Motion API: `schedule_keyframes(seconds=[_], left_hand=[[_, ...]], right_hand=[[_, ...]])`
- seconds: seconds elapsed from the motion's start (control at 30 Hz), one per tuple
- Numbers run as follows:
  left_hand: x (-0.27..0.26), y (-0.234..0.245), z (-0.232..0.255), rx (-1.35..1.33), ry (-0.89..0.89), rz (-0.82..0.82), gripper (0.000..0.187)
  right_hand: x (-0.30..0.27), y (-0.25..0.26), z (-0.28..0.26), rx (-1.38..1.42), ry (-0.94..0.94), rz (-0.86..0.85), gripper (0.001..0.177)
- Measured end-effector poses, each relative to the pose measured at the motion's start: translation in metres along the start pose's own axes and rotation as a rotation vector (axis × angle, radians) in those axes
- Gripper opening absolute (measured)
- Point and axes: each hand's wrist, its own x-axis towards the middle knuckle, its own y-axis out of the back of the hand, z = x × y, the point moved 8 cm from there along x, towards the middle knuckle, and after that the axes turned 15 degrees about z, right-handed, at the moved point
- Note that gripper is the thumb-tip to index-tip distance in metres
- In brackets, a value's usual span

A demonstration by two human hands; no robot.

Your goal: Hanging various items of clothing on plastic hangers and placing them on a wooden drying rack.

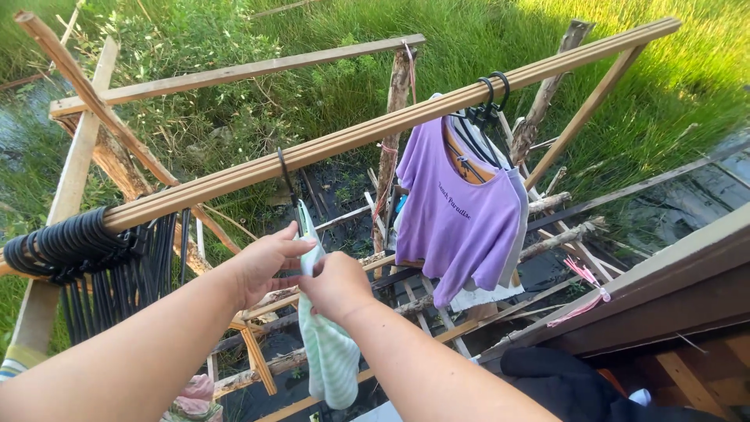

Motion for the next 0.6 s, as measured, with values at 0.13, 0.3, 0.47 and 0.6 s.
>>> schedule_keyframes(seconds=[0.13,0.3,0.47,0.6], left_hand=[[-0.007,-0.030,0.022,0.079,-0.030,-0.052,0.086],[-0.021,-0.070,0.042,0.085,-0.071,-0.128,0.082],[-0.050,-0.113,0.055,0.152,-0.169,-0.234,0.080],[-0.056,-0.143,0.065,0.193,-0.236,-0.361,0.073]], right_hand=[[0.017,0.032,0.006,0.080,-0.005,0.115,0.020],[0.038,0.068,0.027,0.137,-0.012,0.241,0.016],[0.065,0.109,0.050,0.099,0.082,0.409,0.012],[0.070,0.145,0.051,-0.033,0.086,0.501,0.023]])
